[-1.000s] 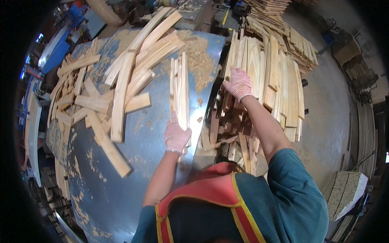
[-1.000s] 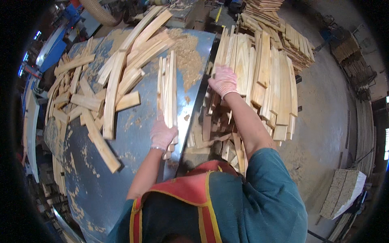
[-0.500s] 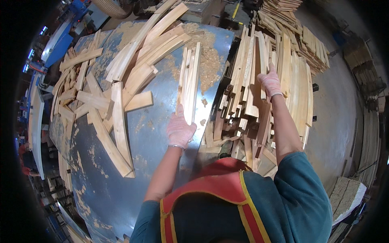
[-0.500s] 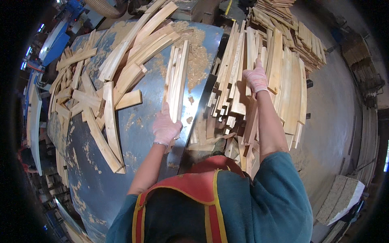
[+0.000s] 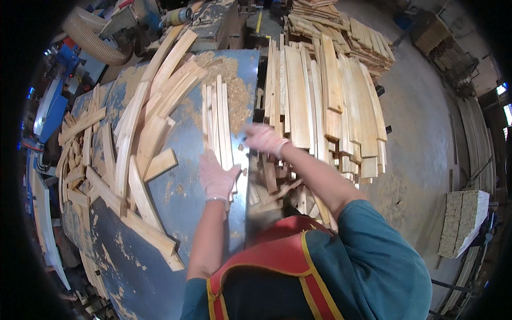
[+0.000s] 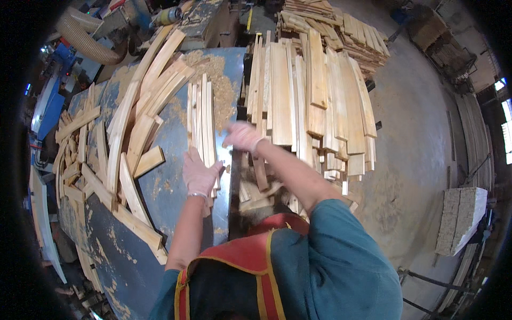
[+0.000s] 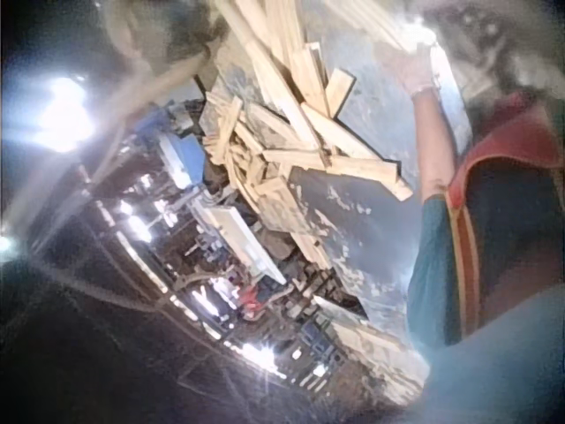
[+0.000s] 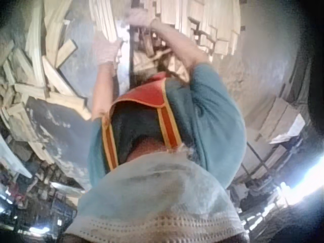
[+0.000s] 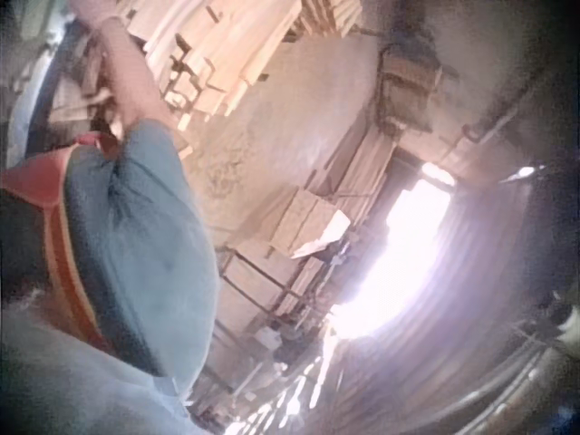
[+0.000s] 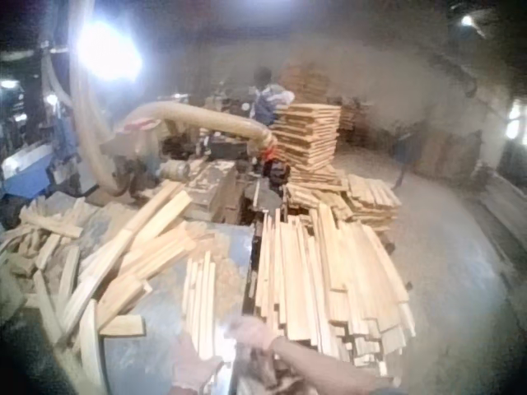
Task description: The person picks up thin wooden planks from a pile on a metal table and stacks them neatly. They handle the planks one by one, aligning them into a growing stack while wearing pink gloves. The task involves repetitive picking and placing of the wood pieces.
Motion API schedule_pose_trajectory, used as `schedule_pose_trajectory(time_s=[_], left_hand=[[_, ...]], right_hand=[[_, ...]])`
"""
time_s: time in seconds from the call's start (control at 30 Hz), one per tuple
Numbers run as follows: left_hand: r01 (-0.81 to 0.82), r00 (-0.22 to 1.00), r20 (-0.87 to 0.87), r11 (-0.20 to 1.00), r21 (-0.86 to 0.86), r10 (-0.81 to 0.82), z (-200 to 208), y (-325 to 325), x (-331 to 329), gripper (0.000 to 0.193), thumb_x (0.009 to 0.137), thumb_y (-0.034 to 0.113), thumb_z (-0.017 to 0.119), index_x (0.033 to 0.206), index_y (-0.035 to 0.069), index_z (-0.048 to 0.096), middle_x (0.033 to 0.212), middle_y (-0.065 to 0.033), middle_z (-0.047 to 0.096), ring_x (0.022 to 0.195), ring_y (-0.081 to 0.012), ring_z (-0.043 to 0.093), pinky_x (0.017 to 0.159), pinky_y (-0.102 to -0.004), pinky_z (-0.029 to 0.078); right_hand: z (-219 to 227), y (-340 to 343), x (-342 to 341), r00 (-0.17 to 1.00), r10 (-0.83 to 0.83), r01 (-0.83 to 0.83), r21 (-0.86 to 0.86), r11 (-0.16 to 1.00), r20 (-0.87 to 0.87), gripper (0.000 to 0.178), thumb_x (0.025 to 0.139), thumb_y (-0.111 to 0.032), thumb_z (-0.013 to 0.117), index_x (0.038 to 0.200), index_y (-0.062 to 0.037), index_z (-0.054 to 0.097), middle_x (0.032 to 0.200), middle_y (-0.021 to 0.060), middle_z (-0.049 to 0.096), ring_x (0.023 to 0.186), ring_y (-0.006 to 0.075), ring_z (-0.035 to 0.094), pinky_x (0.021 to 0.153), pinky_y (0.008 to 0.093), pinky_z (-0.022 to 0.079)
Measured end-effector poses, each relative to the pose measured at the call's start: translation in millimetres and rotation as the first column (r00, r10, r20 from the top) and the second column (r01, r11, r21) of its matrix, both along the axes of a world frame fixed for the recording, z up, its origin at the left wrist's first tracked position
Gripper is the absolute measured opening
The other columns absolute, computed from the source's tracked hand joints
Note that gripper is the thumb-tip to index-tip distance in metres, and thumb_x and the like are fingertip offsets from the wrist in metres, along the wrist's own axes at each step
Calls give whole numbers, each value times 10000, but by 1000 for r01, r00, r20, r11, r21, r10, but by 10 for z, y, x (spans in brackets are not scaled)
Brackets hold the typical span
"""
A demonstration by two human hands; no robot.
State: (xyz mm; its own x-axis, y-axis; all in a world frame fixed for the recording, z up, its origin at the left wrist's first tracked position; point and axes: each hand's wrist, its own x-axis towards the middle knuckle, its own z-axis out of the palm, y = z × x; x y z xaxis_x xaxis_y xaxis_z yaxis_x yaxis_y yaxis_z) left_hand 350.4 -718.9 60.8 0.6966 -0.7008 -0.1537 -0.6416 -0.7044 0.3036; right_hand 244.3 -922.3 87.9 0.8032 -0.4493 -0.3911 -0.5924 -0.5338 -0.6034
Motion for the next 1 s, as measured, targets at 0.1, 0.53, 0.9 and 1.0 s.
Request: schedule_pose_trajectory(time_s=[0.1, 0.53, 0.9, 1.0], left_hand=[[-27, 1000, 1, 996, 85, 27, -25, -80, -23, 1101, 854, 551, 739, 1688, 53, 220, 1712, -287, 249, 1514, -432, 403, 1241, -425, 366], [-90, 996, 48, 965, 247, 80, 121, -159, -114, 1053, 843, 535, 735, 1670, 83, 264, 1704, -221, 289, 1440, -415, 490, 1175, -443, 446], [-54, 995, -78, 993, 101, 62, 114, -88, 15, 1053, 813, 521, 720, 1664, 67, 297, 1640, -305, 364, 1444, -448, 486, 1200, -443, 415], [-111, 979, -169, 993, 41, 116, 207, -69, 114, 1056, 801, 493, 735, 1667, 77, 297, 1655, -293, 345, 1444, -448, 488, 1201, -440, 418]], right_hand=[[189, -1067, -652, 794, -281, 503, -325, 801, 539, 685, 906, -282, 676, 1491, 40, 527, 1481, 256, 593, 1387, 395, 561, 1202, 379, 430], [226, -2556, -2083, 491, -851, 800, 291, 525, 184, 725, 721, -58, 739, 1388, 66, 482, 743, 78, 628, 737, 201, 611, 706, 350, 541], [89, -1030, -1990, 376, -839, 559, 626, 545, 395, 233, 736, -122, 754, 942, -22, 709, 836, 106, 691, 826, 234, 673, 815, 382, 564], [-136, -165, -1304, 535, -791, 657, 442, 611, 296, 338, 763, -197, 773, 1018, 10, 693, 957, 131, 696, 908, 237, 662, 841, 388, 563]])
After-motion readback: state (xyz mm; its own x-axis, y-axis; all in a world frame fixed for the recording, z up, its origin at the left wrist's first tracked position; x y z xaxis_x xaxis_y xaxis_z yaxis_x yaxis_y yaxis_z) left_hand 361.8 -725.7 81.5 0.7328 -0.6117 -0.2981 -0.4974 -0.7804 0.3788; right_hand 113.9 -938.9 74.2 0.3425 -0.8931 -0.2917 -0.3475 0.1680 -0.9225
